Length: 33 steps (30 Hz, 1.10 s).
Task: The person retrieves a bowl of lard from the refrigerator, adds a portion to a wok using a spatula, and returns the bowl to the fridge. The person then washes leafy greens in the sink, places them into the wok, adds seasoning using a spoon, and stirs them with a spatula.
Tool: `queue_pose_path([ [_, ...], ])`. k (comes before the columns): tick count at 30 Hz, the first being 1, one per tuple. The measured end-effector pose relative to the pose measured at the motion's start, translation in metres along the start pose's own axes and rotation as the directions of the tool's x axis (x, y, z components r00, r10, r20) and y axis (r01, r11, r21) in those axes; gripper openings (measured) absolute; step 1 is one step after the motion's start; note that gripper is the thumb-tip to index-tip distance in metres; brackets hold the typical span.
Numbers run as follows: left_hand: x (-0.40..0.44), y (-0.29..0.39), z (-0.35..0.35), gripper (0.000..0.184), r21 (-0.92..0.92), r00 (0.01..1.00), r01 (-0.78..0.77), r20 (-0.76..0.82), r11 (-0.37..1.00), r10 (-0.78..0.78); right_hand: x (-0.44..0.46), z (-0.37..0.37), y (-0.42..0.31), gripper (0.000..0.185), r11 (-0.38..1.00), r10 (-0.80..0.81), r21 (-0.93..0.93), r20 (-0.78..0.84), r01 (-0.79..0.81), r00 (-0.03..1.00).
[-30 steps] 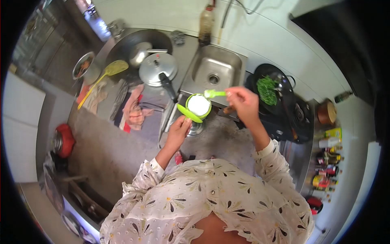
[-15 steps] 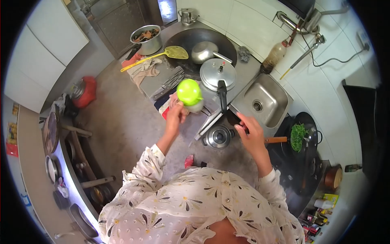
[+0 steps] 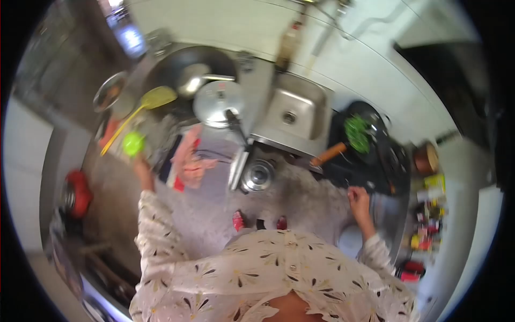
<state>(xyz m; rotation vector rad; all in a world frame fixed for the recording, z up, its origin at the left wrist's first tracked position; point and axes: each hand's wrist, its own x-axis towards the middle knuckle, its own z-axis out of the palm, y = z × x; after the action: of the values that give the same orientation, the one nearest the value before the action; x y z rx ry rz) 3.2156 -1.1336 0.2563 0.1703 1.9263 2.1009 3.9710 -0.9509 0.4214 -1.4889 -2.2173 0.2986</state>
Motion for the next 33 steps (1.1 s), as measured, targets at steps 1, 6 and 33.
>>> queue_pose_path([
  [1, 0.010, 0.004, 0.002, 0.033, 0.016, 0.994, 0.105, 0.006, 0.994, -0.106, -0.003, -0.010, 0.021, 0.019, 0.995, 0.060, -0.079, -0.018, -0.061, 0.998],
  [6, -0.022, 0.053, 0.040, 0.039, 0.225, 0.979, 0.103, -0.195, 0.969, -0.059, 0.033, -0.065, 0.097, 0.029, 0.873, -0.080, -0.486, -0.050, 0.046, 0.996],
  [33, -0.670, -0.277, -0.073, 0.015, 0.470, 0.467, -0.882, 0.881, 0.027, -0.067, 0.232, -0.212, 0.227, 0.036, 0.891, 0.163, 0.393, 0.193, -0.229, 0.968],
])
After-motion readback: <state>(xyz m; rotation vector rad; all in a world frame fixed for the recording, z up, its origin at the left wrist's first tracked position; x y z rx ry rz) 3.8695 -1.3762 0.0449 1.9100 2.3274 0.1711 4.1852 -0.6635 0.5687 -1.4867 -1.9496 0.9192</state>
